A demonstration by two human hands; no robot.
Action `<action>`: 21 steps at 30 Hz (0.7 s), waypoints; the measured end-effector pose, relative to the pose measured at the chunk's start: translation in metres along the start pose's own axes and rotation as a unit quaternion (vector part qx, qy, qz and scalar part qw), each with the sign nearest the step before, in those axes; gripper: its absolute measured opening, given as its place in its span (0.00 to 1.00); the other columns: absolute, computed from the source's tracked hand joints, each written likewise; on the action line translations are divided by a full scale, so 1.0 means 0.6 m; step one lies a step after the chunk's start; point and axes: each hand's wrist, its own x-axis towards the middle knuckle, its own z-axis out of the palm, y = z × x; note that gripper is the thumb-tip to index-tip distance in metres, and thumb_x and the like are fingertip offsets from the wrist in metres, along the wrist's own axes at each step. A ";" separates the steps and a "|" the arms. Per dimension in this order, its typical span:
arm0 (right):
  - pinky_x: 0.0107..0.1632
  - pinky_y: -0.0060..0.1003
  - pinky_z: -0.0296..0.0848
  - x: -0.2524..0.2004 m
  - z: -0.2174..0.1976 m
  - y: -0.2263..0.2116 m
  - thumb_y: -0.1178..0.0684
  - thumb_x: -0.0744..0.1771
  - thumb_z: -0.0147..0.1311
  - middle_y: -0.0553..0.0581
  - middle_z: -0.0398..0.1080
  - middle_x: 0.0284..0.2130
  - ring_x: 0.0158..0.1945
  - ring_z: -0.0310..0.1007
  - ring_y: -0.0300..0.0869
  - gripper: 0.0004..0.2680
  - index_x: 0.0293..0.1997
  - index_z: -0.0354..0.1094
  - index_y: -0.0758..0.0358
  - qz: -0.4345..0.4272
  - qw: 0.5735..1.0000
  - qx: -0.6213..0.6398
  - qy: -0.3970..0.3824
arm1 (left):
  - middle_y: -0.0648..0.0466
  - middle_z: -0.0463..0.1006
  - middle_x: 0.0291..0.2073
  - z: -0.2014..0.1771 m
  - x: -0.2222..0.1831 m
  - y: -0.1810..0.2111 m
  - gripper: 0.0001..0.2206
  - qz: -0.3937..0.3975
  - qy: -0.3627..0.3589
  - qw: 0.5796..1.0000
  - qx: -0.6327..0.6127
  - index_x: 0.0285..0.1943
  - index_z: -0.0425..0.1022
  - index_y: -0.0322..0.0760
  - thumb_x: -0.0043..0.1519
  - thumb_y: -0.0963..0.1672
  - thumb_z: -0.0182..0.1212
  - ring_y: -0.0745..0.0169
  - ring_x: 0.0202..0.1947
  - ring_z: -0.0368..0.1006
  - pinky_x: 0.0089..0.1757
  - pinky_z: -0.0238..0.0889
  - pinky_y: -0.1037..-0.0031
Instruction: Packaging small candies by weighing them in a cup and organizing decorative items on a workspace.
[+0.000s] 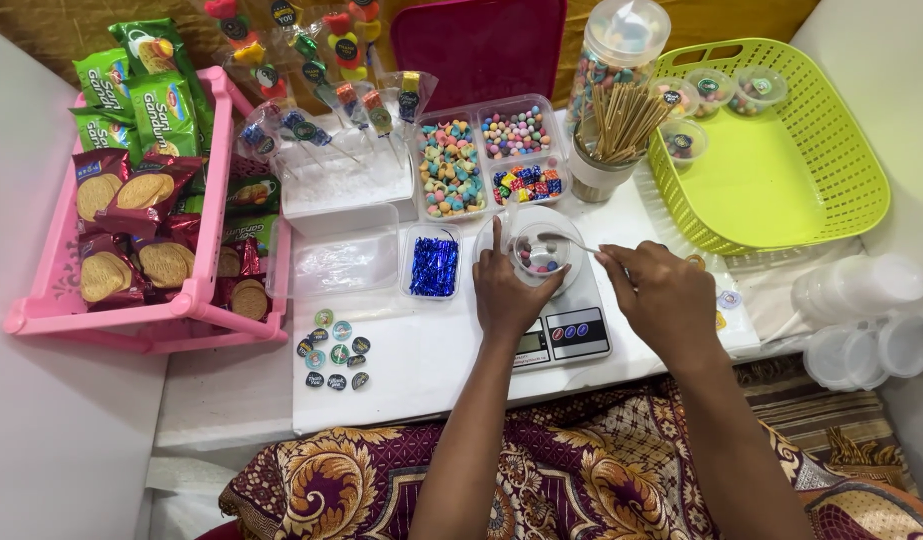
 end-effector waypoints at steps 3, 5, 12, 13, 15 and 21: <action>0.24 0.35 0.72 0.002 0.001 -0.019 0.48 0.70 0.60 0.49 0.70 0.19 0.21 0.73 0.42 0.05 0.43 0.81 0.50 -0.024 0.999 0.018 0.029 | 0.39 0.77 0.32 0.002 0.002 0.000 0.55 0.003 0.002 1.000 -0.001 0.75 0.59 0.27 0.41 0.59 0.77 0.41 0.37 0.75 0.43 0.63 0.61; 0.23 0.35 0.72 0.000 0.014 -0.019 0.46 0.70 0.60 0.48 0.69 0.19 0.19 0.72 0.41 0.05 0.43 0.81 0.49 -0.039 0.999 -0.001 0.033 | 0.39 0.77 0.33 0.003 0.002 -0.001 0.54 0.000 -0.001 1.000 -0.006 0.74 0.59 0.26 0.42 0.59 0.77 0.42 0.37 0.75 0.43 0.62 0.61; 0.20 0.30 0.68 -0.005 0.017 -0.035 0.47 0.69 0.58 0.46 0.67 0.18 0.16 0.69 0.37 0.06 0.40 0.80 0.51 -0.061 0.997 -0.032 0.017 | 0.40 0.77 0.34 0.011 0.000 -0.010 0.55 -0.005 -0.002 1.000 -0.001 0.75 0.59 0.28 0.41 0.59 0.77 0.43 0.39 0.76 0.44 0.62 0.63; 0.20 0.30 0.68 -0.007 0.016 -0.035 0.47 0.69 0.58 0.46 0.67 0.18 0.16 0.69 0.37 0.06 0.40 0.80 0.51 -0.060 0.998 -0.032 0.016 | 0.40 0.77 0.34 0.010 -0.001 -0.010 0.55 -0.005 -0.003 1.000 -0.001 0.75 0.59 0.28 0.41 0.59 0.77 0.43 0.39 0.76 0.44 0.62 0.63; 0.20 0.31 0.68 -0.009 0.012 -0.037 0.47 0.69 0.58 0.47 0.67 0.18 0.16 0.70 0.37 0.06 0.40 0.80 0.52 -0.062 0.998 -0.027 0.011 | 0.39 0.77 0.34 0.009 -0.001 -0.009 0.54 -0.011 -0.005 1.000 -0.006 0.75 0.59 0.29 0.41 0.59 0.77 0.42 0.39 0.76 0.44 0.62 0.63; 0.19 0.32 0.68 -0.009 0.017 -0.036 0.48 0.69 0.56 0.47 0.67 0.19 0.15 0.69 0.37 0.06 0.40 0.80 0.53 -0.068 0.997 -0.039 0.010 | 0.39 0.77 0.33 0.008 -0.001 -0.008 0.54 -0.012 -0.006 1.000 -0.009 0.75 0.59 0.28 0.41 0.58 0.77 0.42 0.39 0.76 0.44 0.61 0.63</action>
